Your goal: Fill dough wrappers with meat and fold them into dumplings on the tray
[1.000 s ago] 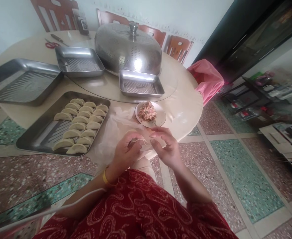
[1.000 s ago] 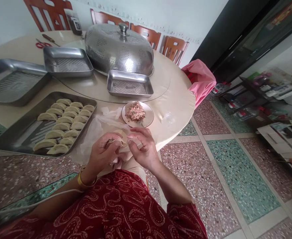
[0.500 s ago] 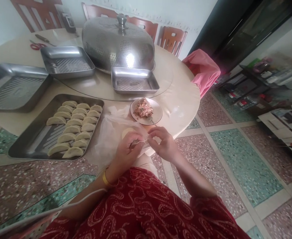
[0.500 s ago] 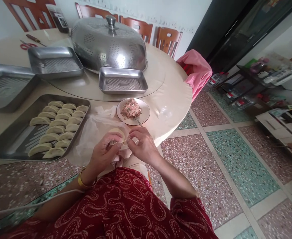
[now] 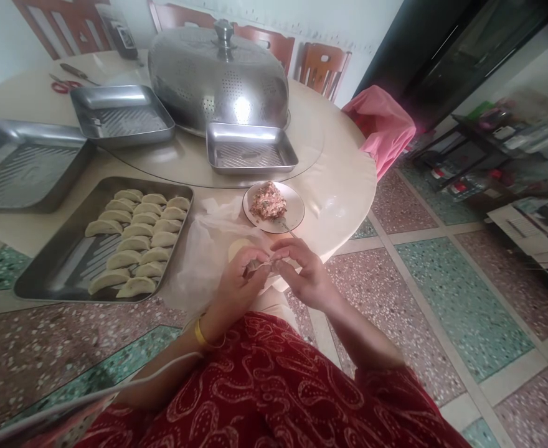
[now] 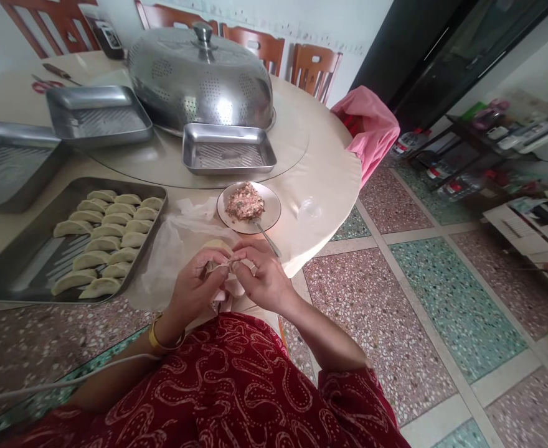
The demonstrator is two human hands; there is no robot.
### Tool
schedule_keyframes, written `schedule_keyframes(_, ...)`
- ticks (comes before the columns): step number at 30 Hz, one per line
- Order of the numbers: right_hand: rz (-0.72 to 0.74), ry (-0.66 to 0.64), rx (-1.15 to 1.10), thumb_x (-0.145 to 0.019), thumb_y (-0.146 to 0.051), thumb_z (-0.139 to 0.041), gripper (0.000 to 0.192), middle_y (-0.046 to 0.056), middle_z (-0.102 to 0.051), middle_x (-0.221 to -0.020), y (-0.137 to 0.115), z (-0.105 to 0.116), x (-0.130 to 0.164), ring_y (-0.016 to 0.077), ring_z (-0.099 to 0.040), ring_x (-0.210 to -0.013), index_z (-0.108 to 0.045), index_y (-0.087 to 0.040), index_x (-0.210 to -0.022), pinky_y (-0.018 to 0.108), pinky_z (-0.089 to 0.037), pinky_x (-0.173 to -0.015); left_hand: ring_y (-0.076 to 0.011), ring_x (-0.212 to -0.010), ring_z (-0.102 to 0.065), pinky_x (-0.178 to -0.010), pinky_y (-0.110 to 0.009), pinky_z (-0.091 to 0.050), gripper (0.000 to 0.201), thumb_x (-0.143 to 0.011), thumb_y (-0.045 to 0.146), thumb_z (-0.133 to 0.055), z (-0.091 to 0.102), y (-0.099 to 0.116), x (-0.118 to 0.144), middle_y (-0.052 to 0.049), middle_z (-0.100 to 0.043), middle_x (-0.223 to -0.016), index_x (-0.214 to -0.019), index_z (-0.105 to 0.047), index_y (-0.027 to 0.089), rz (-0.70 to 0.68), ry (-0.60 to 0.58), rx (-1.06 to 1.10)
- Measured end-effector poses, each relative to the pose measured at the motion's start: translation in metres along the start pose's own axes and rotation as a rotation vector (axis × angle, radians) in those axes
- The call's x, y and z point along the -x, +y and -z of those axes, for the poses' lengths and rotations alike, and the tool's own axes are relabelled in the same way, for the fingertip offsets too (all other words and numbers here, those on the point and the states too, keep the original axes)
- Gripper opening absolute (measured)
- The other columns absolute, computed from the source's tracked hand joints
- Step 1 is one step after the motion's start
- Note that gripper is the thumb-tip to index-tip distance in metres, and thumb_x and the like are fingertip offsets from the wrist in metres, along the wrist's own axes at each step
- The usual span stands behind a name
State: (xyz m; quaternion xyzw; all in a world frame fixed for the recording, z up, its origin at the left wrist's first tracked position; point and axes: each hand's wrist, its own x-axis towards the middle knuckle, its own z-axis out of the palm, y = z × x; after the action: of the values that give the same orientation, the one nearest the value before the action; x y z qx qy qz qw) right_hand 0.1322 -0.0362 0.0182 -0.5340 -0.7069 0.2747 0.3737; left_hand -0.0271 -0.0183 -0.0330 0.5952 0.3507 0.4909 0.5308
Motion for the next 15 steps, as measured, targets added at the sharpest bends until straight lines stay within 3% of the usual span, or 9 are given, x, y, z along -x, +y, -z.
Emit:
schedule_keyframes(6,0.234,0.093,0.285,-0.081,-0.017,-0.064,0.018,0.010,-0.063,-0.114,-0.004,-0.004,0.007,0.0255,-0.058,-0.108,-0.063,-0.021,-0.099,0.047,-0.053,-0.088,-0.0063,-0.055,-0.053,-0.053,-0.021,-0.046,0.010,-0.089,0.030,-0.056,-0.002,0.004,0.000,0.000,-0.059,-0.091,-0.089,-0.053,0.020,0.090,-0.010,0.099)
schedule_keyframes(11,0.242,0.187,0.312,-0.083,-0.016,-0.060,0.013,0.009,-0.065,-0.109,-0.004,-0.008,0.011,0.0240,-0.061,-0.102,-0.063,-0.023,-0.094,0.045,-0.055,-0.084,-0.0076,-0.056,-0.054,-0.053,-0.022,-0.048,0.013,-0.088,0.032,-0.056,-0.004,0.009,0.002,-0.001,-0.062,-0.092,-0.094,-0.055,0.020,0.142,-0.010,0.091)
schedule_keyframes(15,0.222,0.251,0.293,-0.083,-0.012,-0.056,0.016,0.007,-0.066,-0.106,-0.001,-0.012,0.016,0.0230,-0.062,-0.099,-0.063,-0.024,-0.092,0.044,-0.056,-0.082,-0.0102,-0.065,-0.058,-0.061,-0.023,-0.050,0.013,-0.088,0.029,-0.056,-0.007,0.012,0.002,-0.002,-0.064,-0.091,-0.097,-0.061,0.020,0.083,-0.010,0.000)
